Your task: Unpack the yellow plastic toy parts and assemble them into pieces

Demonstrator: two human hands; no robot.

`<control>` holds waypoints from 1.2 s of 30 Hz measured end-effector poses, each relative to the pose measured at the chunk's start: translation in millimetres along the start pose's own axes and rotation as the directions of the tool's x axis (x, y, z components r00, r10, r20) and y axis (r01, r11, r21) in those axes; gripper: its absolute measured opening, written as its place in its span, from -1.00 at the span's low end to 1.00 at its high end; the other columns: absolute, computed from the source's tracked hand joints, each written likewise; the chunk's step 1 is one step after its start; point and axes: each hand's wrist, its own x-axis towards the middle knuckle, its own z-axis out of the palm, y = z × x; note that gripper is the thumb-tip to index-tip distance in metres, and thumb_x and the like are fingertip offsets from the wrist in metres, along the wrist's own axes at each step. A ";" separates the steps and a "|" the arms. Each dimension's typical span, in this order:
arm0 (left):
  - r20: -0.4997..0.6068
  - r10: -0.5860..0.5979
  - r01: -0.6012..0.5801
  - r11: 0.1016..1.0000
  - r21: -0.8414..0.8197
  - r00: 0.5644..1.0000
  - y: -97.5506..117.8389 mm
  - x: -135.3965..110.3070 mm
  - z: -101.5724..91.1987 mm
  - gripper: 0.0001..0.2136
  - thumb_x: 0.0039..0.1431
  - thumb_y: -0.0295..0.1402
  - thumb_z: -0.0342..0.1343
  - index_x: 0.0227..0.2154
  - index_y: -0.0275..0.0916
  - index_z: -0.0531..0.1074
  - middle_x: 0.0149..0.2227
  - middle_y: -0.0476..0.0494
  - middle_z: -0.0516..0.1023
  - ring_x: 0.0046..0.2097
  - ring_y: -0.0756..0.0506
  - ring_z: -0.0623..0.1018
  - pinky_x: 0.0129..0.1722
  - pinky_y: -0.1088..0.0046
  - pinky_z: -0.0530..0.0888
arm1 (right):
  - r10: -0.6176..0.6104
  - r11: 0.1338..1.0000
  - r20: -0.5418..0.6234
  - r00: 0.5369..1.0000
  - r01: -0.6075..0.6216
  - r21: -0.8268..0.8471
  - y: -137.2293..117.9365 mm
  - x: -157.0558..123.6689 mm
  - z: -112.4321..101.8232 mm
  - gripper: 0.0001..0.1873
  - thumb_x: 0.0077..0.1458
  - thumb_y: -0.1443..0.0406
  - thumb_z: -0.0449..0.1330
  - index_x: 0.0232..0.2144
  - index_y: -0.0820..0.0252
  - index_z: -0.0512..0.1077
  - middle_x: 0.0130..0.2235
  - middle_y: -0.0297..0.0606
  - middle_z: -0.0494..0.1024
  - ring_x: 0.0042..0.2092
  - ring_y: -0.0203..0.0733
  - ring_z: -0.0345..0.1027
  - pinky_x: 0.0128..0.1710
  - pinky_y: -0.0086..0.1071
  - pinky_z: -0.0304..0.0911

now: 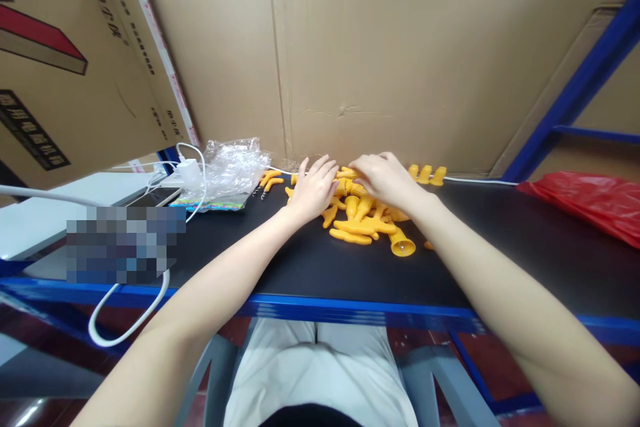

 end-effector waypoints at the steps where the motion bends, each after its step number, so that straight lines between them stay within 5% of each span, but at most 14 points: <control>1: 0.011 -0.010 0.010 1.000 0.013 1.000 -2.2 -1.7 0.3 -0.69 0.28 -0.37 -0.19 0.01 -0.22 0.32 0.08 -0.24 0.41 0.21 -0.19 0.24 0.21 0.05 -0.05 | -0.018 1.000 -0.012 1.000 0.018 -0.004 -4.2 0.5 1.5 -0.78 0.14 0.36 0.02 -0.16 0.20 0.37 -0.18 -0.11 0.52 -0.14 -0.06 0.33 -0.15 -0.24 0.01; 8: 0.038 0.003 -0.004 1.000 0.030 0.999 -6.6 -1.5 -0.3 -0.73 0.29 -0.38 -0.21 -0.12 -0.20 0.38 -0.20 -0.17 0.52 -0.10 -0.14 0.43 0.15 0.10 0.02 | -0.009 1.000 -0.010 1.000 0.009 0.002 -13.8 -1.9 7.8 -0.75 0.19 0.33 -0.01 -0.11 0.25 0.35 -0.17 -0.07 0.51 -0.14 -0.04 0.31 -0.14 -0.23 -0.04; 20: 0.096 0.093 -0.100 0.992 0.072 0.991 -9.9 -1.5 -3.7 -0.72 0.31 -0.31 -0.24 -0.20 -0.21 0.38 -0.24 -0.18 0.49 -0.16 -0.15 0.40 0.02 0.16 0.09 | -0.006 1.000 0.055 0.998 0.005 0.013 -20.1 -0.3 10.1 -0.75 0.24 0.31 -0.08 -0.18 0.26 0.36 -0.21 -0.08 0.50 -0.17 -0.06 0.29 -0.13 -0.24 -0.08; 36: 0.088 0.061 -0.059 0.998 -0.022 0.994 -14.1 0.5 -9.6 -0.74 0.27 -0.30 -0.19 -0.22 -0.23 0.39 -0.30 -0.17 0.53 -0.20 -0.15 0.43 -0.07 0.17 0.11 | -0.123 0.991 -0.070 0.990 0.120 -0.055 -22.6 0.9 5.1 -0.74 0.23 0.35 -0.12 -0.18 0.22 0.35 -0.24 -0.14 0.48 -0.19 -0.11 0.26 0.00 -0.17 -0.10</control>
